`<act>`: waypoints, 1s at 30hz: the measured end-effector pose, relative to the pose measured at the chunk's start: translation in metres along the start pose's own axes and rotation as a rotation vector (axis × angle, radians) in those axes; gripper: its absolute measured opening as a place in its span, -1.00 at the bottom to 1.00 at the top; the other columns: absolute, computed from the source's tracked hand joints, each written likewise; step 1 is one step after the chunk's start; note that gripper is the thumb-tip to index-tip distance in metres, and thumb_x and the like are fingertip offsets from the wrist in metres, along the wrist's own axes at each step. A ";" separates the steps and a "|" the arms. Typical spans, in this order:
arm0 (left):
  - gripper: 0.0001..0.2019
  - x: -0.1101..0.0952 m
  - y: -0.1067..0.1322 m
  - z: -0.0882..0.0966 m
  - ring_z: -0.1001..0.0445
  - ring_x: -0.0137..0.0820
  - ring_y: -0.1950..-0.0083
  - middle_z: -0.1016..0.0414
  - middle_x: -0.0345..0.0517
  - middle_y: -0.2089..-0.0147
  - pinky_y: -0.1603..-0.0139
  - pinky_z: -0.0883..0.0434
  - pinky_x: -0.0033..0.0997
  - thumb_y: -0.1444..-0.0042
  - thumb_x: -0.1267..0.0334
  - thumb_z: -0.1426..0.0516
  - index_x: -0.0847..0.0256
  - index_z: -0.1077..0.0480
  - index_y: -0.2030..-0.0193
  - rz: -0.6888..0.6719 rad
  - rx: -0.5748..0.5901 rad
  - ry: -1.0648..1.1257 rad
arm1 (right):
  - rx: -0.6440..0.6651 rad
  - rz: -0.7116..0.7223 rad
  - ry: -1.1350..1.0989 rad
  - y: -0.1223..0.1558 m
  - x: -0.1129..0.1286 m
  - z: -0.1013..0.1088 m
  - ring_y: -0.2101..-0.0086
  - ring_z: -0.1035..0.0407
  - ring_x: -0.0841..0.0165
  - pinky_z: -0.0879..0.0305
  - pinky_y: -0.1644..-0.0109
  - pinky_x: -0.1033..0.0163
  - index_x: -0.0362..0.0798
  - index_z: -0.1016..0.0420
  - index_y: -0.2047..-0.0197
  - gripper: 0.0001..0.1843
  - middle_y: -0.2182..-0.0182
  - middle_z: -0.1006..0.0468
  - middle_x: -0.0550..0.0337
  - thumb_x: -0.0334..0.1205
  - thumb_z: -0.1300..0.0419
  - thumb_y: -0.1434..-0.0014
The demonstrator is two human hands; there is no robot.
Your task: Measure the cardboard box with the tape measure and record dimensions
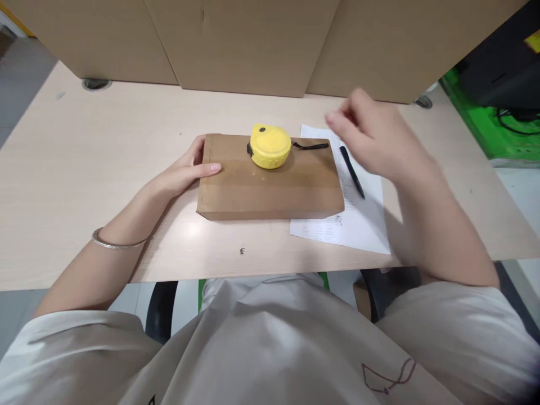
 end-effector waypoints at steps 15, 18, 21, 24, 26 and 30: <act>-0.24 -0.004 0.004 -0.002 -0.28 0.31 -0.53 -0.45 -0.11 -0.44 -0.48 -0.39 0.31 -0.09 -0.23 -0.46 -0.11 -0.37 -0.36 0.034 -0.002 -0.038 | 0.331 -0.341 -0.207 0.061 -0.111 -0.038 0.34 -0.38 0.16 -0.28 0.14 0.07 0.05 -0.47 0.34 -0.61 0.38 -0.51 0.05 0.00 -0.05 -0.50; -0.24 -0.002 0.004 0.000 -0.25 0.30 -0.54 -0.45 -0.15 -0.46 -0.49 -0.38 0.33 -0.09 -0.22 -0.46 -0.16 -0.37 -0.38 0.037 -0.008 -0.037 | 0.157 -0.390 -0.643 0.080 -0.113 -0.040 0.51 -0.18 0.30 -0.12 0.33 0.15 0.10 -0.37 0.39 -0.70 0.56 -0.27 0.27 -0.05 -0.28 -0.35; -0.15 -0.002 0.003 0.001 -0.21 0.34 -0.56 -0.43 -0.10 -0.50 -0.51 -0.36 0.36 -0.07 -0.19 -0.49 -0.12 -0.32 -0.45 0.075 0.008 -0.008 | 0.051 -0.412 -0.882 0.096 -0.109 -0.054 0.61 -0.07 0.40 0.06 0.45 0.20 0.10 -0.25 0.46 -0.60 0.63 -0.30 0.33 -0.13 -0.41 -0.22; 0.01 -0.001 0.001 0.005 -0.14 0.37 -0.63 -0.33 -0.06 -0.59 -0.59 -0.26 0.42 -0.06 -0.19 -0.48 -0.10 -0.19 -0.58 0.102 0.007 -0.015 | 0.092 -0.403 -0.943 0.104 -0.104 -0.069 0.64 -0.25 0.39 -0.09 0.52 0.20 0.10 -0.33 0.47 -0.58 0.56 -0.54 0.21 -0.03 -0.47 -0.20; 0.09 0.000 -0.003 0.009 -0.09 0.38 -0.67 -0.19 -0.02 -0.67 -0.63 -0.20 0.45 -0.09 -0.20 -0.45 -0.06 -0.06 -0.66 0.084 0.042 -0.072 | 0.124 -0.372 -0.939 0.105 -0.103 -0.074 0.59 -0.41 0.34 -0.28 0.49 0.18 0.09 -0.40 0.46 -0.58 0.53 -0.61 0.15 0.00 -0.57 -0.08; 0.23 0.007 -0.009 0.019 -0.03 0.37 -0.72 0.03 0.05 -0.76 -0.64 -0.21 0.49 -0.07 -0.21 -0.43 -0.02 0.14 -0.73 0.057 0.135 -0.200 | 0.148 -0.355 -0.868 0.104 -0.108 -0.077 0.60 -0.39 0.40 -0.31 0.48 0.26 0.04 -0.45 0.49 -0.52 0.64 -0.52 0.23 -0.02 -0.68 0.12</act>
Point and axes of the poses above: each hand's wrist, its own y-axis away from the middle knuckle, its own z-axis out of the back of the hand, x = y × z, the point moved 2 cm from there along -y, towards the middle knuckle
